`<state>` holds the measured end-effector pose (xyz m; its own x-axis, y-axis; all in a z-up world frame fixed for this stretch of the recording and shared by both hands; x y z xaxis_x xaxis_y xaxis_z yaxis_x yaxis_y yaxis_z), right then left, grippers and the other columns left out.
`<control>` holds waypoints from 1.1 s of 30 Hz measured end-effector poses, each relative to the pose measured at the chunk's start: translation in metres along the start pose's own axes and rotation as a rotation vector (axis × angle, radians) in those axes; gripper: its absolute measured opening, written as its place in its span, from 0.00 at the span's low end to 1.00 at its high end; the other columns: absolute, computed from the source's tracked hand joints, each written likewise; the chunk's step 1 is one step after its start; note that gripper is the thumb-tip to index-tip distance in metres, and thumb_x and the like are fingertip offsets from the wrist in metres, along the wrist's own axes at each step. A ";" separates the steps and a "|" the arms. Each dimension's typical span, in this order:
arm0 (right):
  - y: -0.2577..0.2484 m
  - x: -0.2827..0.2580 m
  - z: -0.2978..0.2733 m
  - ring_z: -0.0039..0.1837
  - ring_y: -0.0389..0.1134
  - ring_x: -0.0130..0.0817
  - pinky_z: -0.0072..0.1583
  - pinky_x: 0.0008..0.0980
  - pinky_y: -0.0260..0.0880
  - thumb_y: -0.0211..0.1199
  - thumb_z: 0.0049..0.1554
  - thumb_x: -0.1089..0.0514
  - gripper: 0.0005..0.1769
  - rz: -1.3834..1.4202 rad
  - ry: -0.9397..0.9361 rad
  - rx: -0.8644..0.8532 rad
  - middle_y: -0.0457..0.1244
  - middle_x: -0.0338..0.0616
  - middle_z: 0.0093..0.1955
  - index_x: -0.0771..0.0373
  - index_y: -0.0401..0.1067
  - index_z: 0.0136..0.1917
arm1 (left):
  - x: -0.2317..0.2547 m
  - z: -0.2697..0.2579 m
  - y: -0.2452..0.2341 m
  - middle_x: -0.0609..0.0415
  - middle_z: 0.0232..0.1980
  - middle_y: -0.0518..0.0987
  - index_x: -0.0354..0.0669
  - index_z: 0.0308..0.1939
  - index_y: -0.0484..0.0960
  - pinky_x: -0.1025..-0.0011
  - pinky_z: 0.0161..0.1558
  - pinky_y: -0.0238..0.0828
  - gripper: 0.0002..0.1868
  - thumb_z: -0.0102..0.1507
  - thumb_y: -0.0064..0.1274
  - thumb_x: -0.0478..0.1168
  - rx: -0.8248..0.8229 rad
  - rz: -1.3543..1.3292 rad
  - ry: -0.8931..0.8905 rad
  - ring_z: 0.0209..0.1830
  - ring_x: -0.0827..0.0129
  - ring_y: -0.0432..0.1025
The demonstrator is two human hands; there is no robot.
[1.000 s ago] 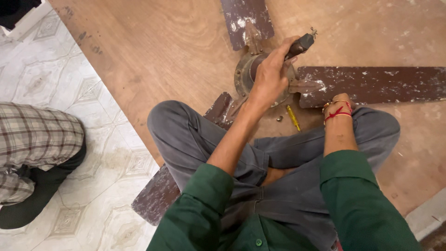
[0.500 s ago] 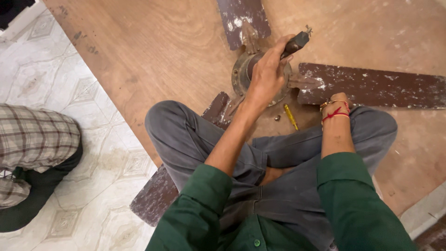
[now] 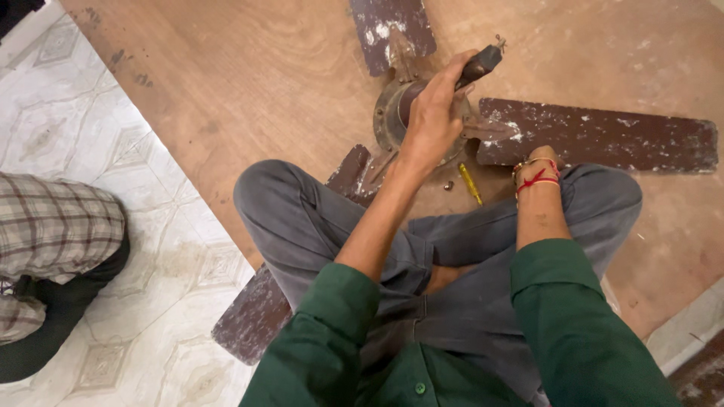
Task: The person sits on the floor and uses a yellow screwdriver to tighten screws on the central hub of a ceiling fan, attaching each fan blade one at a time. The person rotates the fan to access each blade and secures them to the hub.
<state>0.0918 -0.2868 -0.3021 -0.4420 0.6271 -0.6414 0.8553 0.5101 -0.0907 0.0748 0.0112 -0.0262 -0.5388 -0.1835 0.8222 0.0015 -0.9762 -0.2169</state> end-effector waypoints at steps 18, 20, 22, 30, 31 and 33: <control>-0.009 0.006 -0.028 0.49 0.65 0.38 0.50 0.41 0.61 0.56 0.63 0.50 0.16 0.235 -0.079 -0.125 0.68 0.43 0.57 0.59 0.73 0.59 | -0.005 0.000 0.003 0.38 0.67 0.76 0.46 0.74 0.66 0.65 0.65 0.78 0.38 0.62 0.45 0.15 -0.001 0.032 -0.062 0.69 0.48 0.74; -0.021 0.015 -0.049 0.49 0.66 0.36 0.50 0.39 0.63 0.58 0.64 0.50 0.16 0.291 -0.167 -0.280 0.68 0.42 0.57 0.60 0.74 0.59 | -0.008 -0.001 0.004 0.39 0.67 0.76 0.47 0.75 0.65 0.64 0.66 0.78 0.37 0.64 0.46 0.16 0.001 0.053 -0.063 0.69 0.48 0.74; -0.028 0.028 -0.080 0.50 0.68 0.31 0.51 0.35 0.66 0.61 0.66 0.52 0.14 0.316 -0.246 -0.429 0.69 0.40 0.57 0.61 0.76 0.61 | -0.009 -0.002 0.003 0.38 0.68 0.75 0.46 0.74 0.65 0.60 0.65 0.75 0.40 0.60 0.47 0.16 0.000 0.140 -0.029 0.70 0.45 0.72; -0.027 0.044 -0.186 0.47 0.74 0.46 0.51 0.43 0.74 0.68 0.52 0.63 0.11 -1.067 -1.323 -0.576 0.71 0.51 0.46 0.60 0.80 0.51 | -0.009 -0.004 0.001 0.39 0.70 0.74 0.47 0.75 0.65 0.63 0.64 0.77 0.39 0.62 0.47 0.17 0.025 0.041 -0.023 0.70 0.49 0.72; -0.023 0.041 -0.187 0.48 0.73 0.50 0.51 0.45 0.73 0.69 0.52 0.63 0.10 -1.141 -1.382 -0.547 0.71 0.52 0.46 0.58 0.81 0.50 | -0.009 -0.004 0.003 0.40 0.69 0.75 0.48 0.75 0.65 0.64 0.62 0.77 0.37 0.64 0.48 0.17 0.028 0.029 -0.052 0.68 0.51 0.74; -0.008 0.037 -0.185 0.48 0.72 0.54 0.52 0.47 0.72 0.71 0.53 0.61 0.10 -1.248 -1.388 -0.542 0.70 0.53 0.46 0.57 0.82 0.50 | -0.007 0.000 0.000 0.41 0.68 0.76 0.49 0.75 0.66 0.64 0.61 0.77 0.35 0.66 0.49 0.18 0.036 0.059 -0.033 0.68 0.51 0.74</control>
<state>0.0180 -0.1586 -0.1841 0.0808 -0.8636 -0.4977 -0.0024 0.4992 -0.8665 0.0788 0.0126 -0.0324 -0.5088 -0.2442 0.8255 0.0636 -0.9670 -0.2469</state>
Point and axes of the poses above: each hand's wrist, its own z-axis towards the middle knuckle, its own y-axis out of the palm, x = y × z, the point moved 1 cm from there along z, towards the middle knuckle
